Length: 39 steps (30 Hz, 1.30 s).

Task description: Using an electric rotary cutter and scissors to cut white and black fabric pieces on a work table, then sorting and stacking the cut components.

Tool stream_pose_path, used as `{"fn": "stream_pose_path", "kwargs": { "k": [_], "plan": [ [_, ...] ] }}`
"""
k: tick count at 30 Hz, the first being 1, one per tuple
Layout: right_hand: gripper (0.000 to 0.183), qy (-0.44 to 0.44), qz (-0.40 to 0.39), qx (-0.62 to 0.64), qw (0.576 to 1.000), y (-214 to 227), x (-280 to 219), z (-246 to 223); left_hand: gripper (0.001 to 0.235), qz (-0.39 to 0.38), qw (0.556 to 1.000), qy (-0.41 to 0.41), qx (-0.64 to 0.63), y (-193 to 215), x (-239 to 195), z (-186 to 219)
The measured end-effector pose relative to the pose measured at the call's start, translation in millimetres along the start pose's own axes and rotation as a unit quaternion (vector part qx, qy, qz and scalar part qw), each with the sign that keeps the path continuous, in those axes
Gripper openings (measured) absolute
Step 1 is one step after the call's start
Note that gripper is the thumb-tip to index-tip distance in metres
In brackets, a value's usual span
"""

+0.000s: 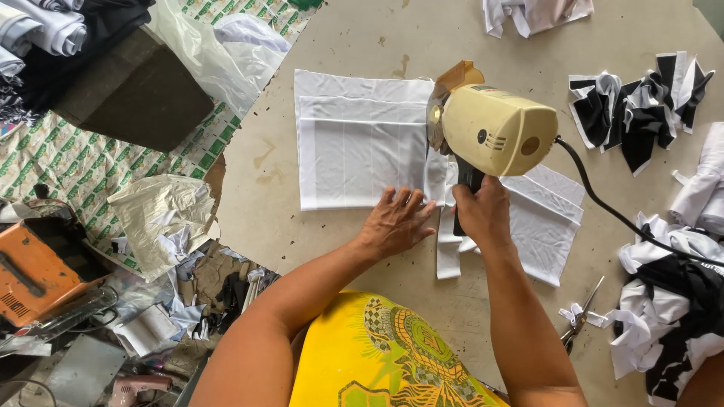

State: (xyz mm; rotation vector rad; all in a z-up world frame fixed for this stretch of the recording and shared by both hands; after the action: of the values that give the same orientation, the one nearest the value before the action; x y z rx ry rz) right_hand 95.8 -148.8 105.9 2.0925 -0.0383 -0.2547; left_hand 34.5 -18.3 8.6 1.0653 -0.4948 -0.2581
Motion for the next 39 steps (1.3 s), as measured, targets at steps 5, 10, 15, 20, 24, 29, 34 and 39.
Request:
{"fn": "stream_pose_path", "kwargs": {
  "k": [5,10,15,20,24,29,34,39],
  "plan": [
    [0.013,0.008,0.009,0.019,1.000,3,12,-17,0.051,0.011,1.000,-0.002,0.000,0,-1,0],
    [0.011,0.019,0.021,0.022,0.999,-2,44,-22,0.053,0.041,0.999,-0.019,0.001,-7,-1,1],
    [0.036,0.028,0.014,-0.018,0.999,-14,87,-16,0.059,0.128,0.989,-0.016,-0.079,10,6,-5],
    [0.039,-0.030,-0.019,0.011,0.999,12,53,-29,0.081,0.069,0.994,0.085,-0.022,57,23,-74],
    [0.023,0.095,-0.006,-0.108,0.990,-30,24,47,0.095,0.020,0.986,0.157,0.057,40,-2,-112],
    [0.048,-0.007,-0.070,-0.024,0.997,2,-78,78,0.098,0.039,0.976,0.198,0.084,21,-10,-119],
    [0.027,-0.046,-0.110,0.035,0.992,21,-174,141,0.101,0.007,0.975,0.213,0.058,18,-15,-118],
    [0.059,-0.203,-0.146,0.072,0.966,30,-219,192,0.039,0.218,0.965,0.139,0.048,62,-26,-88]
  ]
}}
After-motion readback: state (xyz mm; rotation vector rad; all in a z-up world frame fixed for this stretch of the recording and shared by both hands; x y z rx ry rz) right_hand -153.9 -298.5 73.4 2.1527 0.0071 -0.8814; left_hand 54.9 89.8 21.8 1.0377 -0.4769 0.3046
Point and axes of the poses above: each hand's wrist, its own x-axis towards the middle knuckle, its own y-axis out of the back of the hand, z = x × y, the point moved 4 cm from there along x, towards the middle knuckle, and after that the axes turned 3 degrees about z, right-handed, at the moved point
